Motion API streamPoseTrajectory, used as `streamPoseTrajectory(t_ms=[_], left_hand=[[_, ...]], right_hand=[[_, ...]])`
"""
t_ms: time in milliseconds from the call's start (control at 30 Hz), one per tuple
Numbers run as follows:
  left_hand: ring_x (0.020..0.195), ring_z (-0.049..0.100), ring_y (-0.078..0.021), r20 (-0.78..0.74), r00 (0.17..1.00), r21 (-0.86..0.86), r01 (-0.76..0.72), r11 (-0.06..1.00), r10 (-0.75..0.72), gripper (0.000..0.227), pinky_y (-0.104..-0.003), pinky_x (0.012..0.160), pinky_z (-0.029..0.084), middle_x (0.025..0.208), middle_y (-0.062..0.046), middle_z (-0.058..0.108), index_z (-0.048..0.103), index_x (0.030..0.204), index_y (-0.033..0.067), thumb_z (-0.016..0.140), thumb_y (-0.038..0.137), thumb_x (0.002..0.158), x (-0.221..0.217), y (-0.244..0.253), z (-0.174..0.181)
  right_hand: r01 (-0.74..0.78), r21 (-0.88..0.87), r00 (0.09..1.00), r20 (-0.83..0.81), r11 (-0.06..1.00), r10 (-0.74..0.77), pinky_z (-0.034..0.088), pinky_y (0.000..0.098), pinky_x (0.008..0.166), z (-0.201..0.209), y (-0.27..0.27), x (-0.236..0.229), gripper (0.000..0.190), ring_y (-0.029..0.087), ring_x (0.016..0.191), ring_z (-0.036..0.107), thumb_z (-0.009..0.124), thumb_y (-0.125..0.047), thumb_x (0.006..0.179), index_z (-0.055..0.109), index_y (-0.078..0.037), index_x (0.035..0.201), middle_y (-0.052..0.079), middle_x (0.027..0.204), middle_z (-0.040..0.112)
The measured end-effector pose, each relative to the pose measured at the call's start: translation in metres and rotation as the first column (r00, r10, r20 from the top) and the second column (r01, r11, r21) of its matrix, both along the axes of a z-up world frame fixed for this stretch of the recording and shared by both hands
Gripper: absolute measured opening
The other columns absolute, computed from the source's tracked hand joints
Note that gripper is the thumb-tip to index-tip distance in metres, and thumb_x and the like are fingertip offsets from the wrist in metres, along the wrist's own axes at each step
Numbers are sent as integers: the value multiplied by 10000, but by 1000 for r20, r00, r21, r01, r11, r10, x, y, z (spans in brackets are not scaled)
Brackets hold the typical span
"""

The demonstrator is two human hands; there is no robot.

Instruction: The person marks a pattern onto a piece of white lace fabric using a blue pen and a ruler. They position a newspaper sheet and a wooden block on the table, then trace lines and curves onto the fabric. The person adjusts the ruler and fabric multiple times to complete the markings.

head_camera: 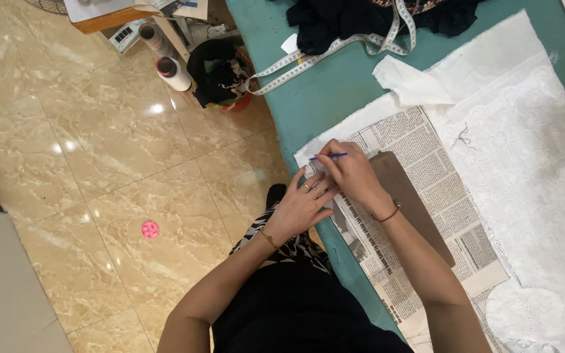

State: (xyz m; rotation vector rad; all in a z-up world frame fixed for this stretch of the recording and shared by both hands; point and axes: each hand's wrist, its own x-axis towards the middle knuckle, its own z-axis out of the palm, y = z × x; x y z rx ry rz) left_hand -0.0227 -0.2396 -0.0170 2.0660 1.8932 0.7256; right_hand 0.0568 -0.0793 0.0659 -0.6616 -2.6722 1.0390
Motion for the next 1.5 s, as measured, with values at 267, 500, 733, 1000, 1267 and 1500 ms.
streamPoseTrajectory(t_ms=[267,500,733,1000,1267,1500], left_hand=[[1449,400,-270,8,1000,7,-4,1000,4,529,-588,1240,195,1493,-63,527,616,1384,170,626,474,951,0,-1,-4],[1487,372,-305,-9,1000,-63,20,998,-20,508,-599,1250,175,1482,-84,521,618,1350,160,624,492,965,0,-1,-2],[1473,341,-379,129,988,-69,-80,994,88,668,-527,1237,253,1599,-212,356,574,1427,153,730,458,854,-5,5,27],[1485,300,-418,93,992,-70,-73,995,80,730,-539,1227,245,1612,-223,309,544,1462,150,758,472,843,-4,7,24],[1467,319,-425,99,992,-119,-63,991,75,765,-536,1212,263,1618,-270,280,536,1445,163,797,448,785,-5,13,33],[1398,394,-401,14,996,-183,-81,980,85,791,-524,1139,328,1590,-255,320,546,1410,168,836,452,731,-4,23,50]], right_hand=[[-13,-4,999,37,1000,14,495,451,785,1,-8,-6,201,331,763,638,653,-203,990,617,-21,912,124,767,688],[-8,-133,999,41,991,13,495,423,720,0,-9,-7,202,322,766,630,623,-223,1002,626,-31,943,137,790,669],[141,-123,989,65,982,-134,502,412,740,13,12,4,219,330,836,653,606,-226,1025,615,-14,969,127,864,690],[78,-121,996,54,990,-72,502,424,743,-1,11,3,216,329,808,639,614,-221,1021,607,-14,960,133,816,682],[215,-54,960,194,975,-201,495,422,704,21,29,7,213,317,759,644,631,-229,1019,623,-21,973,148,785,666],[94,8,995,15,996,-94,499,435,678,10,24,12,198,343,759,637,638,-208,1006,615,-15,967,140,814,686]])
